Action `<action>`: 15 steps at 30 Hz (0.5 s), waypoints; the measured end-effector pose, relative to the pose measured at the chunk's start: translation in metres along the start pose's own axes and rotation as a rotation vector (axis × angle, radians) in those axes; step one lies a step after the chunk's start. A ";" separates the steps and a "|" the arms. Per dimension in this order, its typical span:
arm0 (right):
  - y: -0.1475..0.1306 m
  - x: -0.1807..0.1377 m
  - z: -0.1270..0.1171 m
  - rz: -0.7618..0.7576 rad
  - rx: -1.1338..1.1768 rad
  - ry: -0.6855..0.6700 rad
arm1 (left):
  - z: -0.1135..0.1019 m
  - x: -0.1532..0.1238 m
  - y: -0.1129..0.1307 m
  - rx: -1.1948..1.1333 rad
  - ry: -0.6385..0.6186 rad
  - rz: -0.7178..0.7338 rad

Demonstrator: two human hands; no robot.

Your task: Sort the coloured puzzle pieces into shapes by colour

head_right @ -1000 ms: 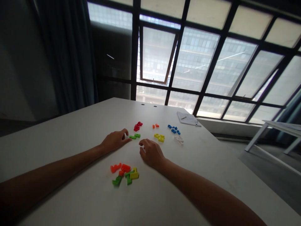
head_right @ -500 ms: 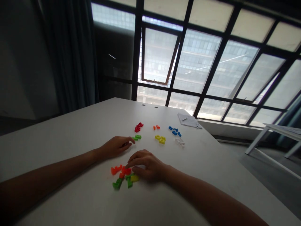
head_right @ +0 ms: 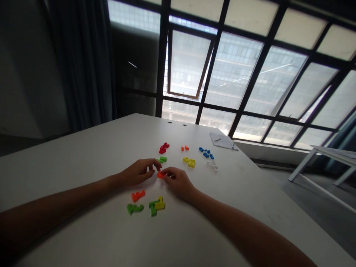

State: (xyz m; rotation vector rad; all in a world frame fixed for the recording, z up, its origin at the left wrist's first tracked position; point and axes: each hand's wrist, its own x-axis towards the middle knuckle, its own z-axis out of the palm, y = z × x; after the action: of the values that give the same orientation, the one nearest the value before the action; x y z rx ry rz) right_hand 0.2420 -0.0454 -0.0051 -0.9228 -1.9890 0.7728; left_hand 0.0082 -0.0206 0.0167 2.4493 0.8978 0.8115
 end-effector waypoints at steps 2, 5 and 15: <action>0.006 0.003 0.000 0.044 0.067 0.024 | -0.001 -0.001 0.003 0.035 -0.021 0.000; 0.010 0.005 0.002 0.057 0.096 0.025 | 0.002 0.000 0.004 0.062 -0.017 0.001; 0.005 0.003 0.002 0.049 0.075 -0.006 | 0.005 0.001 0.002 0.078 0.088 -0.029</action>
State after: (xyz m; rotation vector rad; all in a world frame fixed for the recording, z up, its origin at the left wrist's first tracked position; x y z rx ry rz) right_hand 0.2410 -0.0403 -0.0090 -0.9296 -1.9357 0.8728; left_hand 0.0135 -0.0224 0.0146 2.4779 1.0127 0.8961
